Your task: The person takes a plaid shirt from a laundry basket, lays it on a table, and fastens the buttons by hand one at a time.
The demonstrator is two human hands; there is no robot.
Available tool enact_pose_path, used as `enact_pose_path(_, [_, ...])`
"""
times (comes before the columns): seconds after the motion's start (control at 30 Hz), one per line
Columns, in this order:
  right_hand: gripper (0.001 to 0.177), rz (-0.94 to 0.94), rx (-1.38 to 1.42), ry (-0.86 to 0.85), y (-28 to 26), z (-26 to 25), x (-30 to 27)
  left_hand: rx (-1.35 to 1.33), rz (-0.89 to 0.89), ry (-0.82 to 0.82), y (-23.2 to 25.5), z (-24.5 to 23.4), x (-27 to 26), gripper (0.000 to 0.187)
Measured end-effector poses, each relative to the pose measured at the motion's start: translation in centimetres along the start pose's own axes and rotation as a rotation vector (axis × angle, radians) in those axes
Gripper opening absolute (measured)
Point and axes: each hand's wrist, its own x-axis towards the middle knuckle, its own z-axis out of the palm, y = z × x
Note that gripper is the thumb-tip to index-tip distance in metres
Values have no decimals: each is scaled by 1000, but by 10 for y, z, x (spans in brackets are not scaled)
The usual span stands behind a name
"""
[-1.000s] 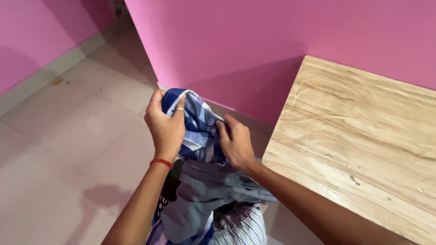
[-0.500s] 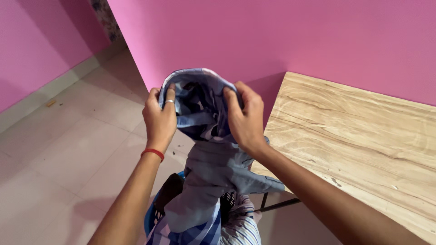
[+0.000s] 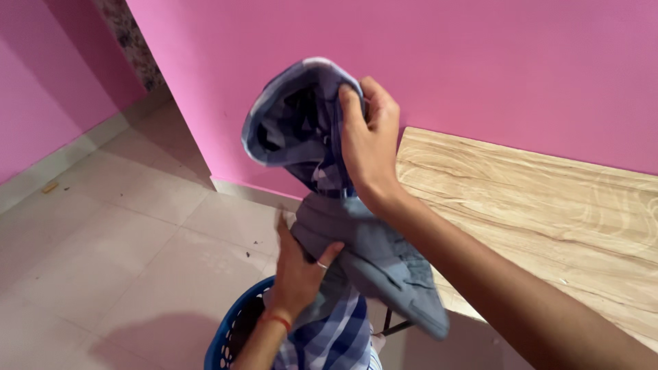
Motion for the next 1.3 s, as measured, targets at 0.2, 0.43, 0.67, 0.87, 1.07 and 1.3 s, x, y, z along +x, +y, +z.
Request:
enact_pose_path(0.2, [27,10,-88,-20,21,-16,-3,-144,-230,-78,-52,12,-13,43])
enact_pose_path(0.43, [25,-12,-10,-52,38,-28,-6,-24,-312,243,-109,-21,19,48])
enact_pose_path(0.67, [23,52,26,93,45,-48,-3,-8,-290,258,-189,-42,3,44])
enact_pose_path(0.87, [23,-46,60,92,17,-74,1,102,-669,125,-271,-66,-6,43])
enact_pose_path(1.07, [22,65,-64,53,6,-84,-13,-252,-613,-140,-228,-37,21,55])
enact_pose_path(1.3, [21,55,41,-64,-5,-82,-15,-153,-553,-464,-62,47,72,52])
